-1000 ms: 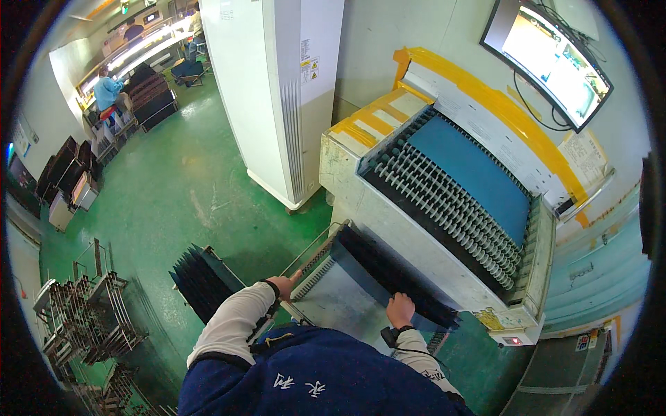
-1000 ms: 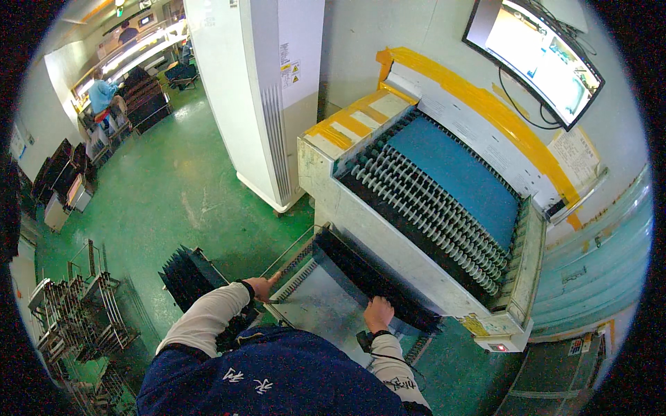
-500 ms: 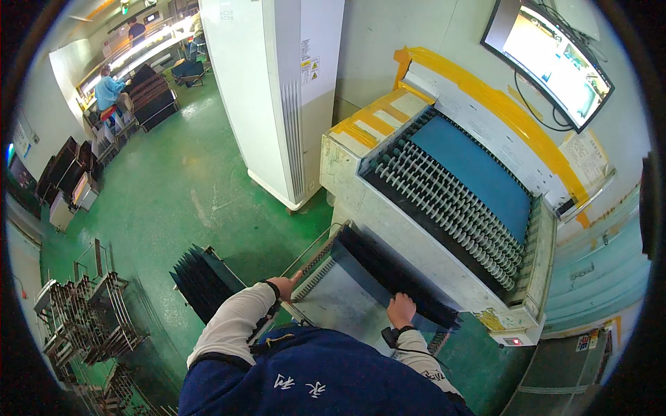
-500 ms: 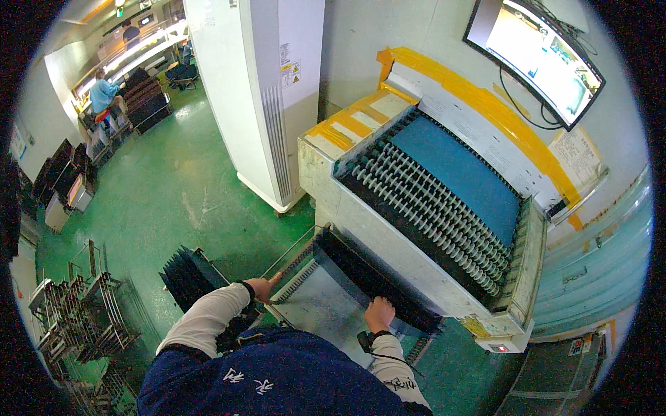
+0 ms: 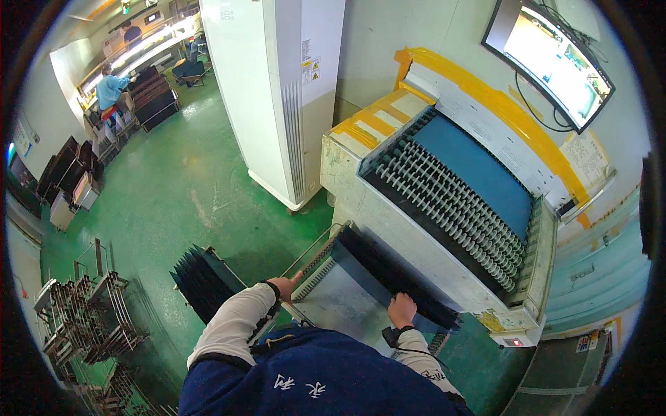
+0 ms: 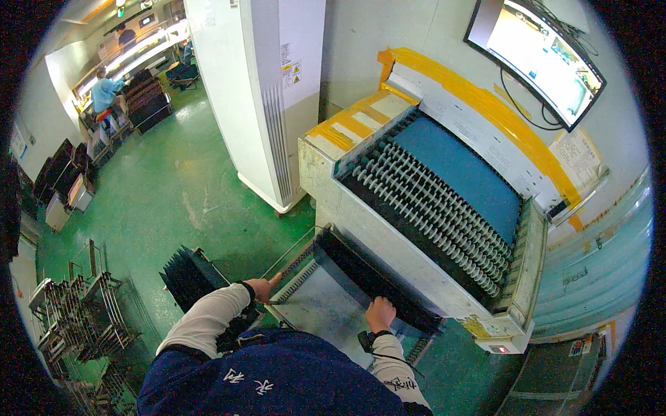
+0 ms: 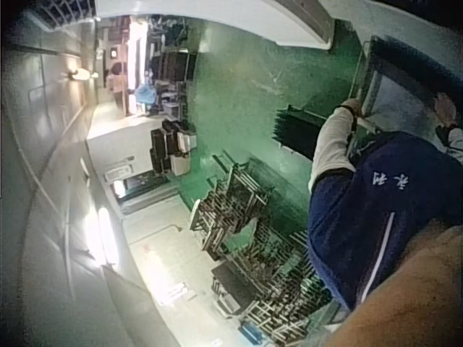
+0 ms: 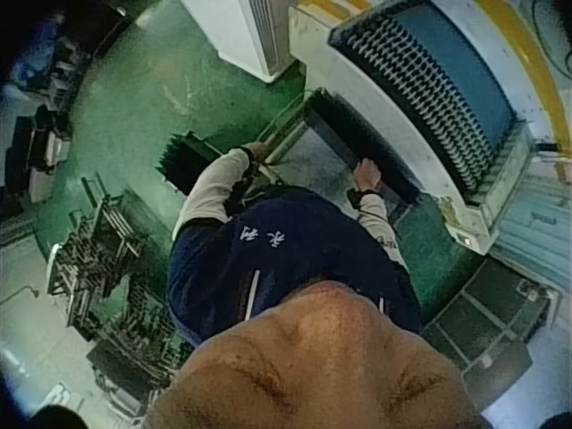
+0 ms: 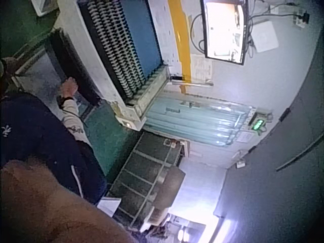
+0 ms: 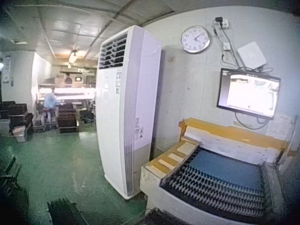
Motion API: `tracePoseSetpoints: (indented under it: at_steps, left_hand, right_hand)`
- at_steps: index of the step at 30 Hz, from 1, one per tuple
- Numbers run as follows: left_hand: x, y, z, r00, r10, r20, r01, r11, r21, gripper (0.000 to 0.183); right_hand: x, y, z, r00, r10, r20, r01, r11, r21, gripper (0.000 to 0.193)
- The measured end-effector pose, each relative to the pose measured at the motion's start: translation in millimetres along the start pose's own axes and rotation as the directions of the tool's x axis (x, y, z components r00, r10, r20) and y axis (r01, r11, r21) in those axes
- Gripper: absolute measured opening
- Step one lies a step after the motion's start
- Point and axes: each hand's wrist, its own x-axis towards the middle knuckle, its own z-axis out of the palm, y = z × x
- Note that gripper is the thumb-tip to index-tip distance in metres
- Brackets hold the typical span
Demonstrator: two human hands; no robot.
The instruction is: The recorder is feeding blue metal plates into a processing machine on a fabrication floor.
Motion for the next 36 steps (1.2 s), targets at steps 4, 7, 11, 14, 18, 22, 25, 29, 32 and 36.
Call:
tracePoseSetpoints:
  at_steps: [4, 7, 11, 14, 18, 22, 25, 29, 32, 36]
  left_hand:
    - [-6, 11, -10, 0.998, -0.019, 0.057, 0.021, 0.999, -0.026, 0.127]
    - [-2, 5, -4, 0.999, -0.02, 0.026, 0.02, 1.0, 0.002, 0.126]
    - [0, 4, -2, 1.0, -0.016, 0.014, 0.015, 1.0, 0.02, 0.126]
    - [-2, 6, -7, 0.999, -0.005, 0.033, 0.005, 1.0, -0.002, 0.126]
    - [-2, 4, -5, 0.999, -0.005, 0.037, 0.006, 1.0, -0.024, 0.127]
    - [-10, 16, -18, 0.997, -0.009, 0.075, 0.012, 0.999, -0.034, 0.127]
    - [-8, 7, -11, 0.999, -0.007, 0.047, 0.007, 1.0, -0.004, 0.126]
    - [-5, 8, -10, 0.998, -0.014, 0.068, 0.014, 1.0, 0.0, 0.124]
    - [-4, 8, -10, 0.997, -0.028, 0.07, 0.026, 0.999, 0.02, 0.123]
    - [-4, 9, -10, 0.997, -0.031, 0.069, 0.029, 0.999, 0.027, 0.122]
  right_hand:
    - [-2, 3, 0, 1.0, 0.024, 0.013, -0.025, 1.0, 0.017, 0.022]
    - [-1, 0, -3, 1.0, 0.017, 0.013, -0.017, 1.0, 0.017, 0.022]
    - [-1, -1, -4, 1.0, 0.014, 0.014, -0.015, 1.0, 0.018, 0.022]
    - [-1, 0, -6, 1.0, 0.016, 0.013, -0.016, 1.0, 0.017, 0.023]
    - [0, -2, -7, 1.0, 0.021, 0.022, -0.022, 1.0, 0.015, 0.023]
    - [-1, 3, -3, 1.0, 0.022, 0.011, -0.021, 1.0, -0.019, 0.022]
    - [2, -5, -11, 0.999, 0.027, 0.038, -0.027, 1.0, 0.012, 0.023]
    - [1, -2, -10, 0.999, 0.028, 0.032, -0.029, 1.0, 0.008, 0.023]
    - [1, -2, -9, 0.999, 0.03, 0.03, -0.031, 1.0, 0.007, 0.023]
    - [3, 2, -2, 1.0, 0.014, 0.018, -0.013, 0.999, -0.04, 0.024]
